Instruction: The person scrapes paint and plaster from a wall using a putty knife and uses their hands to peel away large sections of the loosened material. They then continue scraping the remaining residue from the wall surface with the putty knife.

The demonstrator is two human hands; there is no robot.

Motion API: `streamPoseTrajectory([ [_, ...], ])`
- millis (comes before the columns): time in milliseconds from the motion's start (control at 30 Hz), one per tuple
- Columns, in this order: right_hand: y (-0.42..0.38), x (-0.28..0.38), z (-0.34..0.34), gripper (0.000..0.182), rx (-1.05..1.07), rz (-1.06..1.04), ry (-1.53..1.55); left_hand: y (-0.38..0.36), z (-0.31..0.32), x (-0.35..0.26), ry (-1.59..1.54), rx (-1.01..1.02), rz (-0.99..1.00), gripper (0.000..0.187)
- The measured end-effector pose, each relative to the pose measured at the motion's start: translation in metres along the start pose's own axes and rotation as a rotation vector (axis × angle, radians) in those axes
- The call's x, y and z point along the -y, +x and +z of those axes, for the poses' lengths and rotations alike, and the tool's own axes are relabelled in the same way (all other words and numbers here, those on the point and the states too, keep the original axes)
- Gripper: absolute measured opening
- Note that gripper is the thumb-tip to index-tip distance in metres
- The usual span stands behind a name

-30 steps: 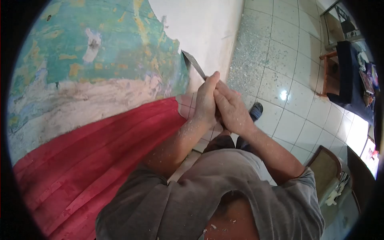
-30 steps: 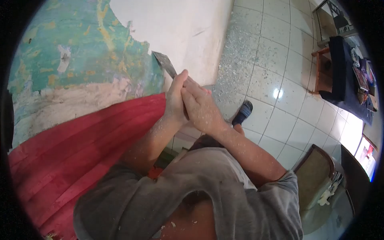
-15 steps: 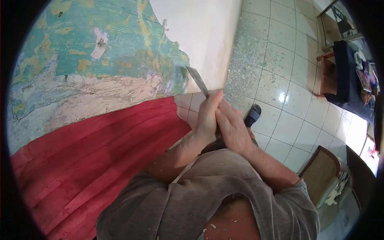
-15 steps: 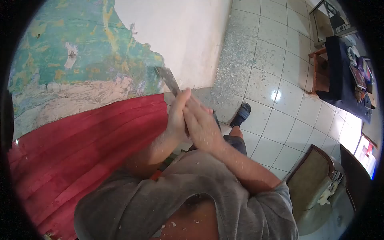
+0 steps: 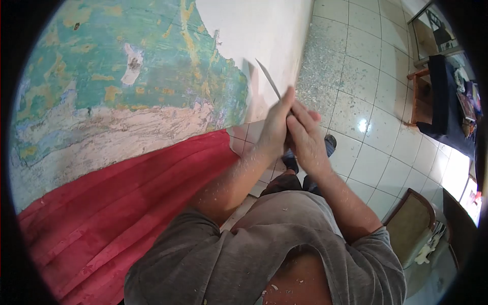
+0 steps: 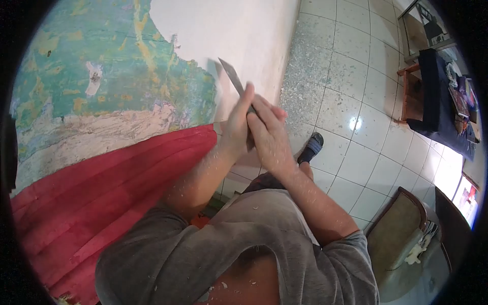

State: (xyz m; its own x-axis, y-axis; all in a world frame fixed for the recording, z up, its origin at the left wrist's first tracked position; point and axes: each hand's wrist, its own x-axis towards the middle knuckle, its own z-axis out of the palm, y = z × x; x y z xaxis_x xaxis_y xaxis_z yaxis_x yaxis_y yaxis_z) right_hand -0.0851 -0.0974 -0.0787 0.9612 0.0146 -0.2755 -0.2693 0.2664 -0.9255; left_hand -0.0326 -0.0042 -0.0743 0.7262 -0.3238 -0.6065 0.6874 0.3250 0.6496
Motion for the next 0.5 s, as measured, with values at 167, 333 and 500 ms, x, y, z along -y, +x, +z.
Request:
streamPoseTrajectory([
  [167,-0.032,-0.006,-0.003,0.044,0.080,0.077,-0.008,-0.026,-0.020,0.028,-0.061,0.132,-0.177,0.058],
  [333,-0.068,0.007,0.009,0.039,0.084,0.095,-0.099,-0.055,-0.028,0.045,0.079,0.032,-0.211,0.055],
  [500,0.023,-0.032,0.010,0.041,0.170,-0.411,-0.776,0.012,-0.033,-0.012,-0.099,-0.106,-0.189,0.052],
])
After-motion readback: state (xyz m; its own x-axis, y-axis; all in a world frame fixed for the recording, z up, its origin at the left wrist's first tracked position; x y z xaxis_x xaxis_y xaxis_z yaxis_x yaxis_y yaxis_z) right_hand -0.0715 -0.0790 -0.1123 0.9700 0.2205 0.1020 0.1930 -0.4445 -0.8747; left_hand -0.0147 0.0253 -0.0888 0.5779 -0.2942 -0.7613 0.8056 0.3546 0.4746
